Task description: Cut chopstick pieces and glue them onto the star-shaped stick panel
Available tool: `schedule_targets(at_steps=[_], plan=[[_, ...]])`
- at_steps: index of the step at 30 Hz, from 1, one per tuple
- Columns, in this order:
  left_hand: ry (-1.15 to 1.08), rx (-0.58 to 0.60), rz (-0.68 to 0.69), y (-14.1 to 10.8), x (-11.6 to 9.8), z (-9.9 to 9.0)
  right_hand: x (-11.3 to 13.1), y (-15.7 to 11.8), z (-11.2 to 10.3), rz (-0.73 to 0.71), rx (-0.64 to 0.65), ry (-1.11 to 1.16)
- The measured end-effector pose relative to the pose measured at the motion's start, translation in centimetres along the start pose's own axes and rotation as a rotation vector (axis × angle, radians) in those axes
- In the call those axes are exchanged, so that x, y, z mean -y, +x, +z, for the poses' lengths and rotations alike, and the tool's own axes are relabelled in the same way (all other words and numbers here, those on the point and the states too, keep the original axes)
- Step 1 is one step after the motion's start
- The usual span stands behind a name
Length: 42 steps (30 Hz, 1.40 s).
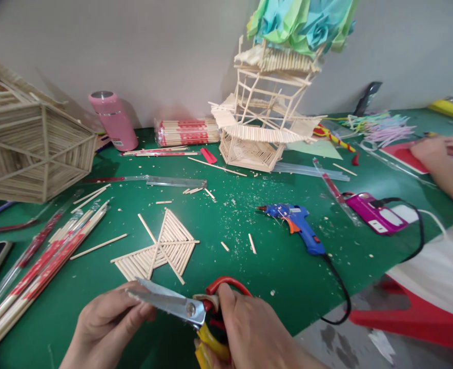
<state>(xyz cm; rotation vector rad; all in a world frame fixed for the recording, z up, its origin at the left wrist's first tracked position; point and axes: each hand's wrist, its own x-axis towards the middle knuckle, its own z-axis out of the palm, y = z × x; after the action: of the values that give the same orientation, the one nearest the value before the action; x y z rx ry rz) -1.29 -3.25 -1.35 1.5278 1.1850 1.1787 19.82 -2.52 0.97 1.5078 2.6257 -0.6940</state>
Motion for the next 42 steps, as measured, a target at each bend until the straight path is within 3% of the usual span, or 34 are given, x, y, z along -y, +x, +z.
schedule_targets(at_steps=[5, 9, 14, 20, 27, 42], plan=[[-0.036, -0.022, -0.063, 0.0, 0.1, 0.5, -0.3, 1.3, -0.3, 0.003, 0.079, 0.201], [-0.176, -0.058, -0.194, -0.4, 0.6, 0.7, -0.4, 1.9, -1.3, 0.091, 0.004, 0.295], [-0.250, -0.068, -0.340, -0.7, 0.9, 0.7, -0.2, 1.1, -2.1, 0.060, -0.039, 0.353], [-0.323, -0.116, -0.216, -0.6, 1.1, 0.7, -0.2, 0.6, -1.2, 0.011, -0.168, 0.202], [-0.328, -0.106, -0.148, -0.8, 1.5, 0.6, -0.1, 0.3, -1.0, -0.002, -0.206, 0.195], [-0.150, -0.064, -0.056, -0.7, 1.2, 0.3, 0.4, 0.2, -1.7, 0.023, -0.145, 0.106]])
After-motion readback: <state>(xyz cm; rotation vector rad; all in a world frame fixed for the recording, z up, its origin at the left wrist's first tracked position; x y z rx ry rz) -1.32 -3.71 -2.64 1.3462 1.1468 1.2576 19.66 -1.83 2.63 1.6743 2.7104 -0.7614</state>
